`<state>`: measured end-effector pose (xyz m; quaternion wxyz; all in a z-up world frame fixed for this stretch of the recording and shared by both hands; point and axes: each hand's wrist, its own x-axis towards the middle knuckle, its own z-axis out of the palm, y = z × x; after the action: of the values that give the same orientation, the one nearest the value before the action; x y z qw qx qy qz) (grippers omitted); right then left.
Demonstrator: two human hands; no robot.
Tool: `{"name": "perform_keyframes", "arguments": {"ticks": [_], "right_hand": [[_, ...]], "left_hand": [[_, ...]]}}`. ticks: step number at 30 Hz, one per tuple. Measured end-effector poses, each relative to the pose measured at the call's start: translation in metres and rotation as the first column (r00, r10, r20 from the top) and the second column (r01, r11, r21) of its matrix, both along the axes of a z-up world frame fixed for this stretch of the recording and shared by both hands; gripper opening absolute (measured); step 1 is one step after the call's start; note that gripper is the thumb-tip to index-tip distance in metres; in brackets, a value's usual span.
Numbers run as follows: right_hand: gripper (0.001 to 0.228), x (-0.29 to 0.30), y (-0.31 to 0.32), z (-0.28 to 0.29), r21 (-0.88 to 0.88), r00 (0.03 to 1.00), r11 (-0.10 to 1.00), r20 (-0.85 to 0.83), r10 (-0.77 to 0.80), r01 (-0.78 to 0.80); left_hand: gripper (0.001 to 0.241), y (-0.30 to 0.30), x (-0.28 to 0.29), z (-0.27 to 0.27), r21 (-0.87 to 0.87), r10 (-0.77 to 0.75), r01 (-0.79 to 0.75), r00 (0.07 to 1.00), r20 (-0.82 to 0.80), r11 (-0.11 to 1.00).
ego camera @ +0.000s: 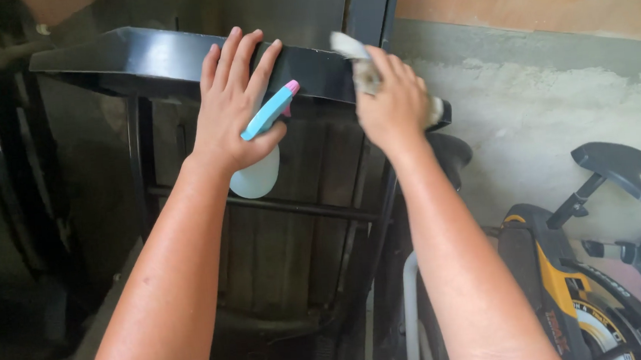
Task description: Cleaning and sanitizing various gym machines, including a treadmill and elliptical, using a spray bottle and a cloth.
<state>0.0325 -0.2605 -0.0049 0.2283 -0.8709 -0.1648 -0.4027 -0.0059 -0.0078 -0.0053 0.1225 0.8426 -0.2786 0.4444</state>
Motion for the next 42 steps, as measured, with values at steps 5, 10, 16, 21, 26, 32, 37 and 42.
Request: {"name": "perform_keyframes", "arguments": {"ticks": [5,10,16,21,26,32,37,42], "right_hand": [[0.038,0.010,-0.044,0.009,0.046,0.943,0.965,-0.232,-0.239,0.256],[0.055,0.040,-0.072,0.015,0.215,0.823,0.876,-0.492,-0.285,0.432],[0.054,0.027,-0.057,0.012,0.147,0.746,0.859,-0.581,-0.326,0.490],[0.043,0.013,-0.028,-0.025,0.184,0.846,0.836,-0.255,-0.468,0.517],[0.043,-0.001,0.027,-0.040,0.259,0.926,0.893,-0.008,-0.378,0.367],[0.048,-0.031,0.102,-0.022,0.191,0.984,0.981,0.164,-0.067,0.035],[0.060,-0.065,0.120,0.007,0.017,0.978,0.980,-0.060,0.199,-0.198],[0.070,-0.059,0.128,0.014,-0.270,0.998,0.962,-0.033,-0.045,0.035]], "left_hand": [[0.092,-0.003,0.000,-0.002,-0.023,0.046,-0.046,0.999,-0.002,0.999],[0.091,-0.004,0.000,-0.002,-0.046,0.002,-0.001,1.000,0.014,0.999],[0.089,0.001,0.002,-0.006,-0.084,-0.077,0.077,0.997,0.002,0.994],[0.097,0.004,0.002,0.000,-0.096,-0.108,0.108,0.994,0.005,0.989],[0.096,0.008,0.008,-0.005,-0.117,-0.152,0.152,0.988,0.009,0.981],[0.085,0.019,0.023,-0.013,-0.141,-0.267,0.269,0.963,0.036,0.953],[0.081,0.065,0.027,0.001,-0.074,-0.482,0.477,0.874,-0.063,0.876],[0.094,0.133,0.027,0.017,-0.040,-0.256,0.253,0.961,-0.101,0.967]]}}
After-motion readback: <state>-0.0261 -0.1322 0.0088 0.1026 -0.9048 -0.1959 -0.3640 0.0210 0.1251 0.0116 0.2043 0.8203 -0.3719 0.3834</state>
